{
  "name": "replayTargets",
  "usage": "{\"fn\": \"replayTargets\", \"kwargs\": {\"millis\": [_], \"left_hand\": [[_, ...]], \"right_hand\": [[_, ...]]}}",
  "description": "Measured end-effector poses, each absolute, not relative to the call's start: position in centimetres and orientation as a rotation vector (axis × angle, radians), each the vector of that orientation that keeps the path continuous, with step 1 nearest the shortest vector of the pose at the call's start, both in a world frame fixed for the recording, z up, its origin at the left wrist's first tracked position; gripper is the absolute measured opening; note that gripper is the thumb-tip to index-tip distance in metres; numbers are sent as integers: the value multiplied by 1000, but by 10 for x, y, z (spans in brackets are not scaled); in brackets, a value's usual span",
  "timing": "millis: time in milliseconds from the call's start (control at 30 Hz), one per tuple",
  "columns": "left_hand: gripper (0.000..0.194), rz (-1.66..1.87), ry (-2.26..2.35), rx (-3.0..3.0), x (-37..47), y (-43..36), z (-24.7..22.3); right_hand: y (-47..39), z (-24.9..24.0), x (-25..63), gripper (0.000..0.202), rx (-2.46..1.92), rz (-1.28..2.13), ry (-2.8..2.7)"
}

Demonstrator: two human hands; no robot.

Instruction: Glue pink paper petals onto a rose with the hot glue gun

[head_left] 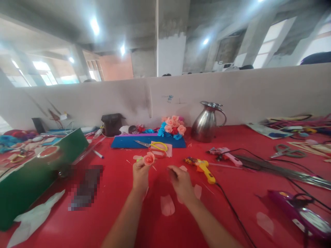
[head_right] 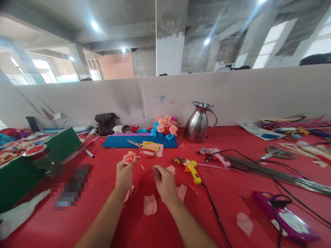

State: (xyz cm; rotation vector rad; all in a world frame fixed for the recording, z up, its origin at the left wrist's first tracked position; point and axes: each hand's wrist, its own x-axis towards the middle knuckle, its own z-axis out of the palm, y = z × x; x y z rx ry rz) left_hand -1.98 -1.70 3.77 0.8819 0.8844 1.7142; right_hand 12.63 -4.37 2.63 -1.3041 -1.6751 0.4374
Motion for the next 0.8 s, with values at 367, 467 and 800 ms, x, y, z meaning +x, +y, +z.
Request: {"fn": "replayTargets", "kwargs": {"millis": [367,467,800], "left_hand": [[16,1776,973,812,-19,-14,42],[19,1736,923,664,-19,-11,38],[26,1524,757,353,-23,-5,27]], "right_hand": [[-37,27,138,30,-1459,288,-1562],[-35,25,140,29,-1467,300,-1572],[-38,29,135,30,-1564,-319,-1804]]}}
